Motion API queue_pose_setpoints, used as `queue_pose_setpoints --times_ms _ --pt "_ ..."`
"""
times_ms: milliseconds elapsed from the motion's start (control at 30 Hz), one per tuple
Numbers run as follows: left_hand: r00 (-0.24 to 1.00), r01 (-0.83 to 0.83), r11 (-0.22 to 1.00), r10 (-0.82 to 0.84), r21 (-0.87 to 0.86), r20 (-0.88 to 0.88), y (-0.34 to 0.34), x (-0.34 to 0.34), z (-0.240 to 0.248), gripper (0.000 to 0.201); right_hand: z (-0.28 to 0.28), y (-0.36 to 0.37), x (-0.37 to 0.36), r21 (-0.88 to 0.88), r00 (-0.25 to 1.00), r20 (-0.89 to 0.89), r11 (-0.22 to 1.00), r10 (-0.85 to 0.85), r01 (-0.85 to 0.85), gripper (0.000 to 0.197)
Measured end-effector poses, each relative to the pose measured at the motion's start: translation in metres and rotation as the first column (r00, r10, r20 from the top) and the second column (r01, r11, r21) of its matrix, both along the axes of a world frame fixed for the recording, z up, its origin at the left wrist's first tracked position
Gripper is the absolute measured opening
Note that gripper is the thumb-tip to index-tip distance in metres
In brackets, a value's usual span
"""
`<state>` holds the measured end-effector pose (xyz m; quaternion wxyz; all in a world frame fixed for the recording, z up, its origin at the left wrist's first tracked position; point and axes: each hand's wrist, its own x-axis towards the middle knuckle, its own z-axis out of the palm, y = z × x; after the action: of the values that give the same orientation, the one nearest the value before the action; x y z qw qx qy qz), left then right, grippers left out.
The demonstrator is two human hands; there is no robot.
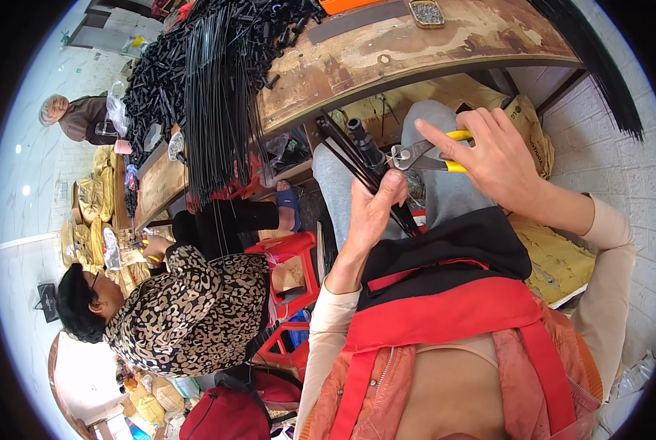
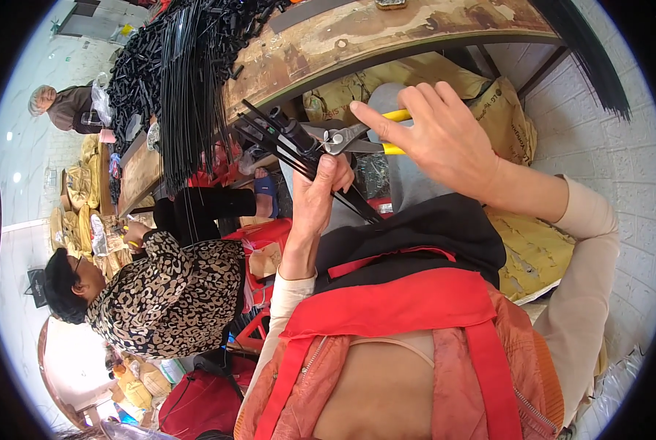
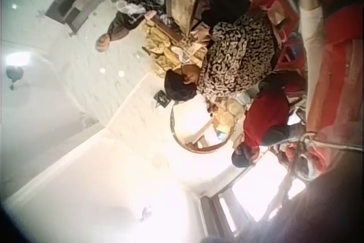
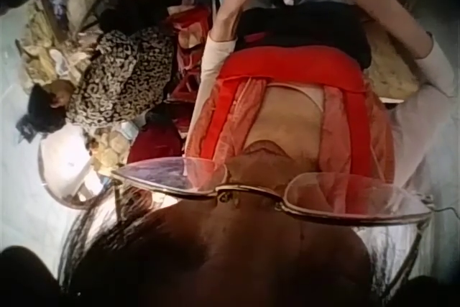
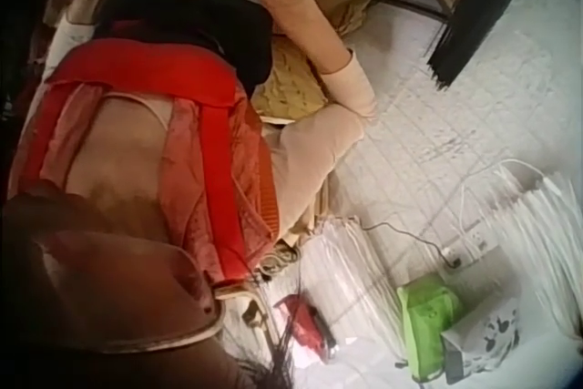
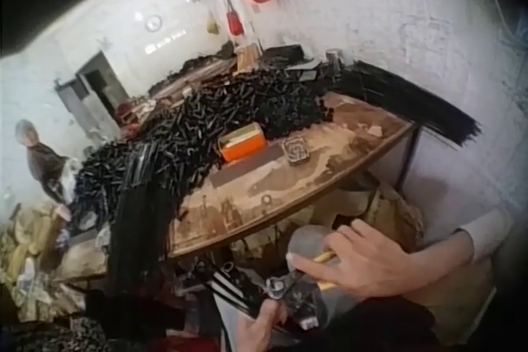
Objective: Assembling and trimming black plastic strips at a manufacturing workbench.
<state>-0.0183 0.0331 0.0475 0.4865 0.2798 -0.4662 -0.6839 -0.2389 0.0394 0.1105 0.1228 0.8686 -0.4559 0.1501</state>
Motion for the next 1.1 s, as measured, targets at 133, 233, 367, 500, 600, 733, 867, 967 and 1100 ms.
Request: queue_pose_setpoints --times_ms 133,233,367,500,600,733,867,967,1100 --pt "0.999 0.001 1.000 0.000 0.021 -0.040 -0.002 0.000 -0.004 0.027 0.016 -0.011 -0.013 -0.006 0.991 -0.061 0.993 0.121 -0.121 0.068" --pt "0.995 0.047 0.998 -0.043 0.040 -0.092 0.003 0.000 -0.002 0.026 0.031 -0.007 -0.016 0.298 0.975 -0.031 0.933 0.220 -0.201 0.060" --pt "0.984 0.166 0.983 -0.160 0.080 -0.082 0.008 0.002 -0.003 0.021 0.040 0.009 -0.009 0.813 0.945 0.305 0.549 -0.115 -0.195 0.044" --pt "0.991 0.132 0.989 -0.131 0.068 -0.017 0.002 -0.003 0.004 0.032 0.012 0.003 -0.017 0.178 0.896 0.411 0.949 0.169 -0.260 0.048" --pt "0.993 0.086 0.991 -0.076 0.103 -0.095 -0.006 -0.004 0.002 0.021 0.018 -0.009 -0.020 0.087 0.966 0.156 0.972 0.205 -0.220 0.054" --pt "0.989 0.048 0.999 -0.043 0.027 -0.141 0.002 0.000 0.002 0.057 0.071 -0.017 0.000 0.987 0.944 0.160 0.015 -0.287 -0.162 0.055" --pt "0.976 0.140 0.988 -0.127 0.062 -0.180 0.002 0.000 0.003 0.049 0.010 0.013 -0.007 0.920 0.822 0.390 0.207 -0.414 -0.331 0.053" --pt "1.000 0.003 1.000 -0.002 0.029 -0.029 -0.006 -0.002 0.009 0.040 0.012 -0.008 -0.012 0.467 0.933 0.355 0.853 0.063 -0.235 0.052" --pt "1.000 0.010 1.000 -0.010 -0.002 -0.001 -0.006 0.004 0.007 0.036 0.013 -0.007 -0.015 0.326 0.950 0.226 0.902 0.217 -0.283 0.043"
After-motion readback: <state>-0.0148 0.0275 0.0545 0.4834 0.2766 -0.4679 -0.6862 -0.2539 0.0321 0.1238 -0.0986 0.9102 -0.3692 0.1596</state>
